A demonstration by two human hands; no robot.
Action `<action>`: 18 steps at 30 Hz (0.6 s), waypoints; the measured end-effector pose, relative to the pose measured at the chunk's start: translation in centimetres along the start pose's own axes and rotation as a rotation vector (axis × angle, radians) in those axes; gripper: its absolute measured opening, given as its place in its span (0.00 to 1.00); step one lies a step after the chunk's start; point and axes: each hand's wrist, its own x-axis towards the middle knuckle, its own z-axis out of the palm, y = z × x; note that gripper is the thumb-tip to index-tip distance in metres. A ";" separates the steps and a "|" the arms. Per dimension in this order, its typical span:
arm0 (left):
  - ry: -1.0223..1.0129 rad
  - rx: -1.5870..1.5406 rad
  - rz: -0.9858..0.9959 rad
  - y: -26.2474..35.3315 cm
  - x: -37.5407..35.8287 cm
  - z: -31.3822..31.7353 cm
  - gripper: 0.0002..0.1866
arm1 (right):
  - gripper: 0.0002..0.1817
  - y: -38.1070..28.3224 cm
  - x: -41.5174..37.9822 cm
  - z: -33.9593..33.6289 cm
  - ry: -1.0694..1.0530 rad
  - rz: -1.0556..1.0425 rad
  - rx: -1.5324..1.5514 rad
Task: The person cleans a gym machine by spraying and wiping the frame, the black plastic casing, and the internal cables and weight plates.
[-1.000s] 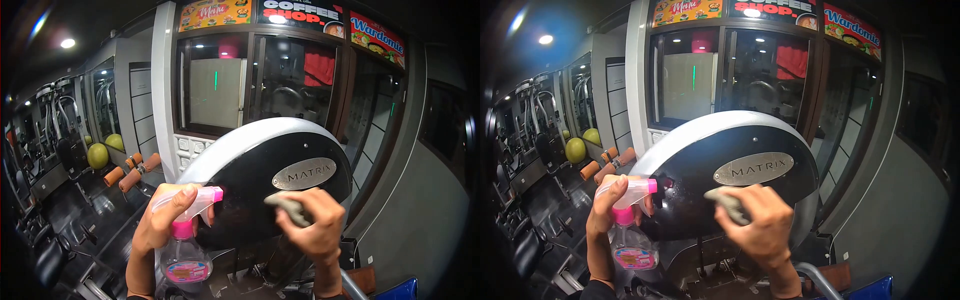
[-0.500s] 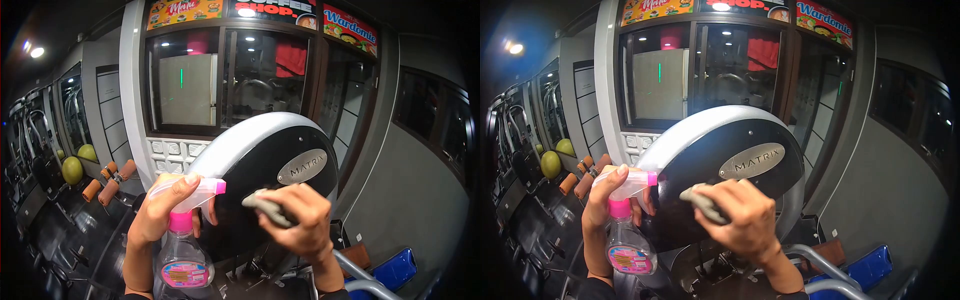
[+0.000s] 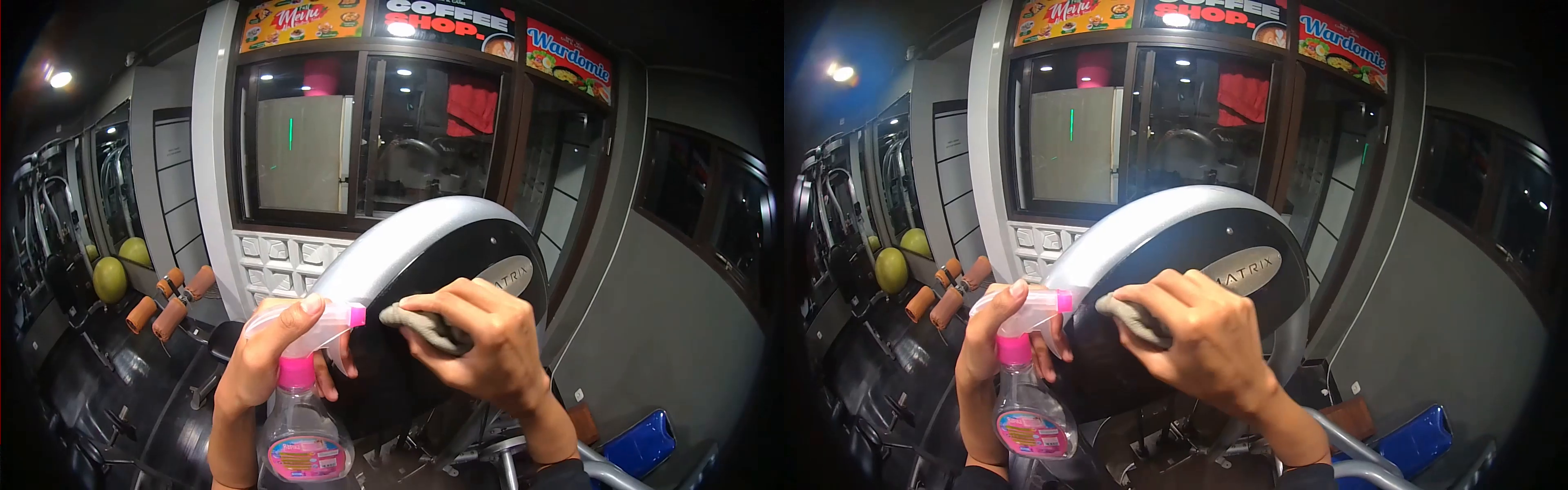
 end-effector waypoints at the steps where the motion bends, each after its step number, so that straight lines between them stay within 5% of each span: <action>1: 0.053 0.020 -0.003 0.0 0.0 0.4 0.32 | 0.11 0.7 0.1 -0.5 -0.025 0.015 0.015; 6: 0.152 0.022 0.007 0.1 0.1 1.0 0.34 | 0.09 4.8 1.9 -2.2 0.047 0.200 -0.044; 13: 0.077 -0.048 -0.083 0.2 -0.2 -0.1 0.29 | 0.10 2.6 4.8 0.5 -0.080 -0.266 -0.016; 18: 0.101 -0.041 -0.139 0.4 -0.4 -0.1 0.30 | 0.10 3.4 5.8 -0.3 -0.212 -0.302 0.056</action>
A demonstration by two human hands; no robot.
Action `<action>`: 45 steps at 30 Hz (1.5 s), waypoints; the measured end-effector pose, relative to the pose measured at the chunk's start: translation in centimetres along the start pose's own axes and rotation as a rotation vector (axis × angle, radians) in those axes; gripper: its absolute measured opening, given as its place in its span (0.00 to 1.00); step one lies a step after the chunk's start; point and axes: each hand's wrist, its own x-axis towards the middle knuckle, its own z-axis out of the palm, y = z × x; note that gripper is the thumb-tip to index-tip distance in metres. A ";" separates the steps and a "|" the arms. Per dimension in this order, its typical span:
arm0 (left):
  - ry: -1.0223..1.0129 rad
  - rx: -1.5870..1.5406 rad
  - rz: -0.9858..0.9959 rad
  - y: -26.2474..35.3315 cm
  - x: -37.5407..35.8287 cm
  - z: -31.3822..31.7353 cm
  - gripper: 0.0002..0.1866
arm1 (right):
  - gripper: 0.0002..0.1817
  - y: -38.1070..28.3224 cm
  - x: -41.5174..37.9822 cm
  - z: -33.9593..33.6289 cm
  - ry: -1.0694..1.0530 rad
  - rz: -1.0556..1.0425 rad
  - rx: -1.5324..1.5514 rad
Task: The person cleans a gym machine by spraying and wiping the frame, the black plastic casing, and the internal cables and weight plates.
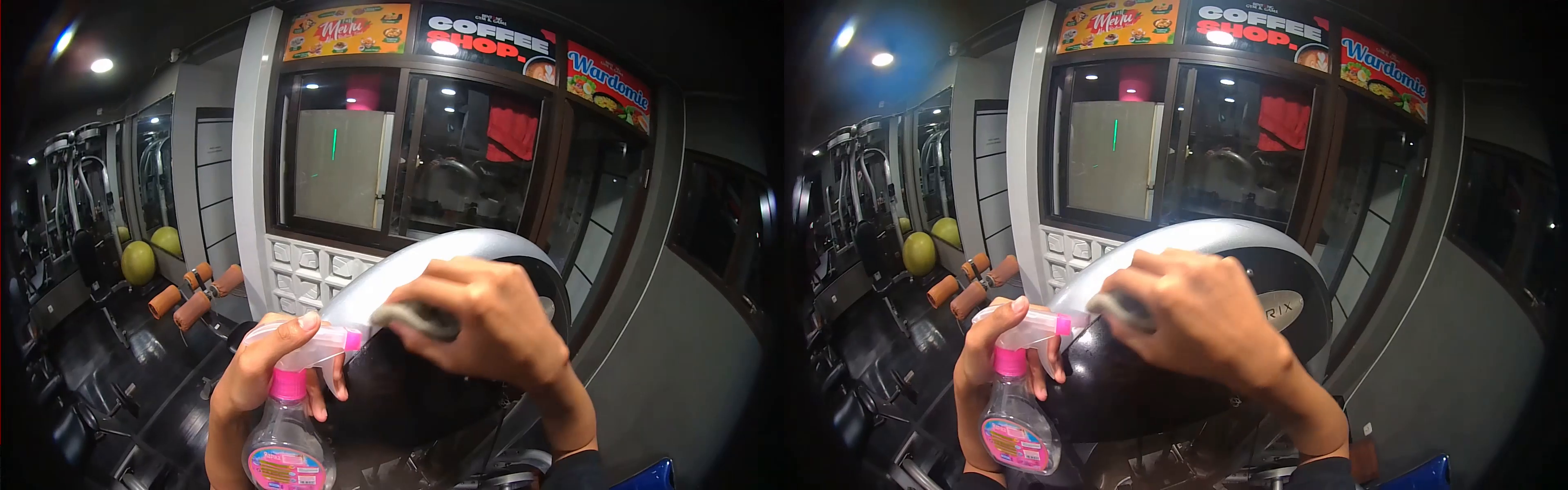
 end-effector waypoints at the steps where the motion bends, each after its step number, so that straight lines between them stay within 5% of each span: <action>1: 0.024 0.008 0.011 0.0 -0.1 0.2 0.30 | 0.10 0.7 -0.1 -0.6 0.011 0.039 0.000; 6: 0.069 0.042 0.009 0.2 -0.2 0.7 0.31 | 0.09 5.5 -0.3 -2.4 0.064 0.177 -0.085; 16: 0.164 0.089 0.031 0.8 -0.1 1.8 0.31 | 0.11 3.4 5.5 0.5 -0.138 -0.167 0.039; 29: 0.152 0.189 0.044 2.1 0.7 2.7 0.32 | 0.15 11.2 0.5 -3.9 -0.063 0.273 0.091; 38: 0.128 0.297 0.039 3.7 2.7 5.0 0.31 | 0.09 6.8 2.5 -0.9 -0.008 -0.180 0.130; 45: 0.277 0.372 0.038 3.7 3.5 6.8 0.31 | 0.10 8.7 -1.1 -2.7 0.080 -0.030 0.057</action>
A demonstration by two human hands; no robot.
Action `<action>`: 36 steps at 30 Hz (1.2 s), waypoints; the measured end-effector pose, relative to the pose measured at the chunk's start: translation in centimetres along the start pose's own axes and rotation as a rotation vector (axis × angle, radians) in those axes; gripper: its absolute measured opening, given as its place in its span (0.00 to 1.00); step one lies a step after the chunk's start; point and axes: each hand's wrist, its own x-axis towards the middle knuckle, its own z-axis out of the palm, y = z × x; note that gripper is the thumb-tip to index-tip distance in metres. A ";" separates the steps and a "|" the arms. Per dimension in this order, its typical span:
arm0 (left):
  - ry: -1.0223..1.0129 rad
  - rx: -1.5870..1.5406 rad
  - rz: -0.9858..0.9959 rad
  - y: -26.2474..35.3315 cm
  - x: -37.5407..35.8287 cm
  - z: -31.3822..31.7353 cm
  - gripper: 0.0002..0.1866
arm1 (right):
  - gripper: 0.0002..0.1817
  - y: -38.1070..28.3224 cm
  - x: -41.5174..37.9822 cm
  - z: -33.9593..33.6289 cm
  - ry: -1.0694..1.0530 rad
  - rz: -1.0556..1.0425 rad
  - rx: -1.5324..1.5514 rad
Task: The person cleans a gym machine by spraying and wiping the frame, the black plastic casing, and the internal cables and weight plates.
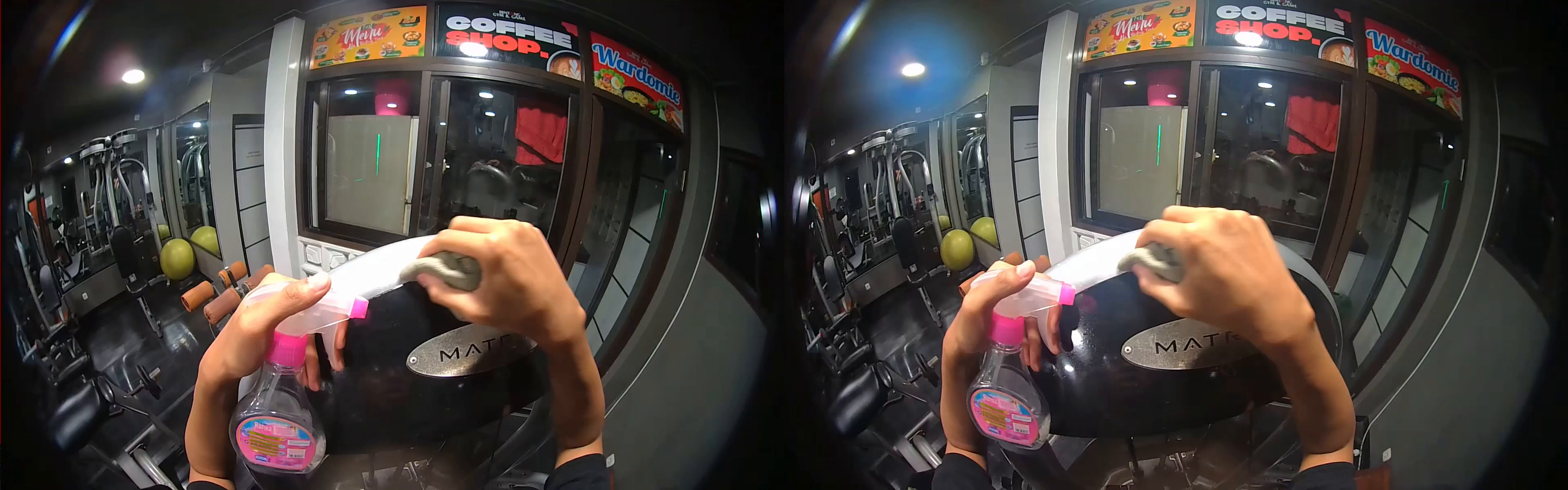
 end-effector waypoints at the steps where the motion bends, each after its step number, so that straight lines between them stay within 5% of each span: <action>1: 0.008 -0.003 0.005 -0.2 0.1 0.0 0.32 | 0.10 0.5 -0.5 -0.4 0.007 0.039 -0.018; 6: -0.045 -0.050 -0.001 -0.7 0.4 -0.4 0.33 | 0.09 2.1 -2.5 -1.0 0.092 0.148 -0.045; 17: -0.098 -0.069 0.012 -0.4 0.2 -0.4 0.33 | 0.11 -2.6 -3.2 0.8 0.104 -0.005 -0.041; 25: -0.097 -0.105 -0.023 -1.0 0.4 -0.5 0.32 | 0.09 -0.7 -6.7 -1.0 0.197 0.346 -0.001; 36: -0.126 -0.122 0.021 -1.1 0.2 -0.6 0.32 | 0.11 -7.2 -5.1 1.9 0.136 0.154 -0.081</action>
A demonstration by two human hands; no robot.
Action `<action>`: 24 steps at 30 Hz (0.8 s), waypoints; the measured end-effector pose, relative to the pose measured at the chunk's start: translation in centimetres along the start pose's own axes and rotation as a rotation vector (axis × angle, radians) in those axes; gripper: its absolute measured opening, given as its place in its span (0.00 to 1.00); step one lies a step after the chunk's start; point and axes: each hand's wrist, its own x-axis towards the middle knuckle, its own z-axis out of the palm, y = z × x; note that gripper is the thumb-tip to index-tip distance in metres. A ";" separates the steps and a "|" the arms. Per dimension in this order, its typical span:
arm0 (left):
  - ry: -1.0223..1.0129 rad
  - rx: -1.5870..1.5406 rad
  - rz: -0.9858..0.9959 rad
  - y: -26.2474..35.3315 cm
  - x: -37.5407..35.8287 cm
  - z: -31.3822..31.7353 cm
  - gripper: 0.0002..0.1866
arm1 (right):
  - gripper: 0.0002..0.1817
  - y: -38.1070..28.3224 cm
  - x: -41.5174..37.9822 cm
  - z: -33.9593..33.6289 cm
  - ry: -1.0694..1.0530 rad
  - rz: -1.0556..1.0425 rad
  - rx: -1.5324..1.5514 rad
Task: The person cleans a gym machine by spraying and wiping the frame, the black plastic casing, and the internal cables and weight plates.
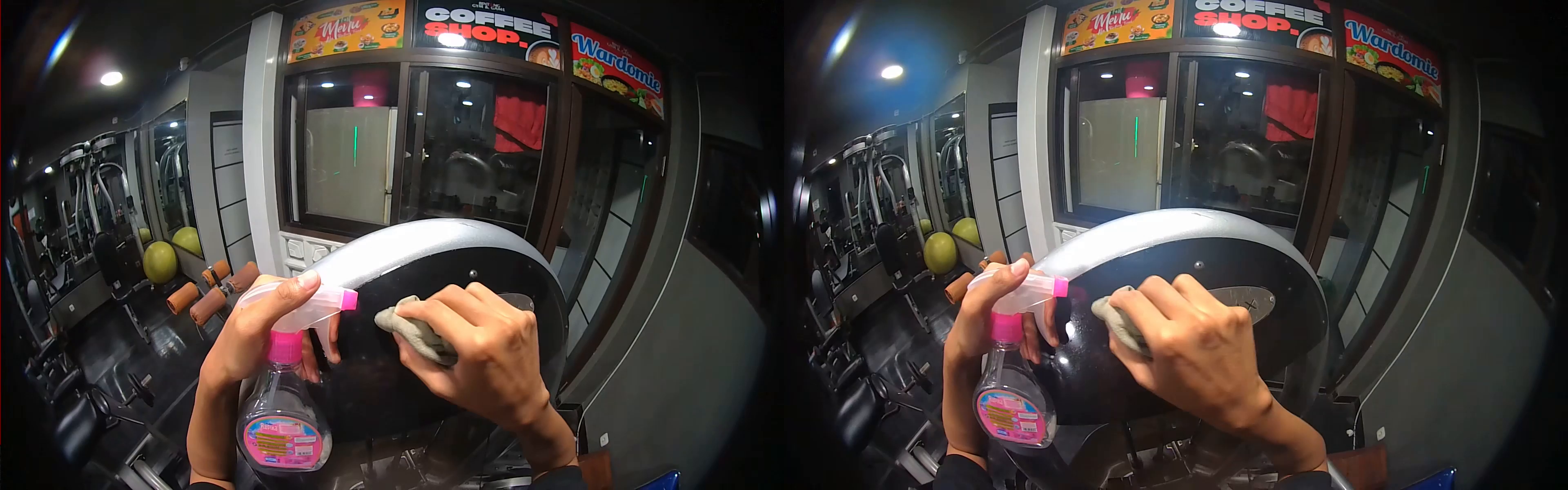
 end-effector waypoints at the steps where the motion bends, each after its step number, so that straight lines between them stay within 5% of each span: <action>1: -0.002 -0.004 -0.008 0.0 0.0 -0.1 0.32 | 0.11 0.2 -0.3 -0.1 0.011 0.018 0.017; 10: -0.092 -0.001 0.052 -0.7 -1.3 0.8 0.29 | 0.09 2.5 -3.4 -1.5 0.242 0.451 -0.011; 19: -0.132 0.041 0.032 -0.9 -2.1 1.7 0.29 | 0.14 -2.4 -4.8 0.9 0.177 0.178 -0.020; 24: -0.181 0.063 0.036 -1.0 -2.7 1.5 0.28 | 0.13 -0.8 -6.8 0.1 0.211 0.315 0.005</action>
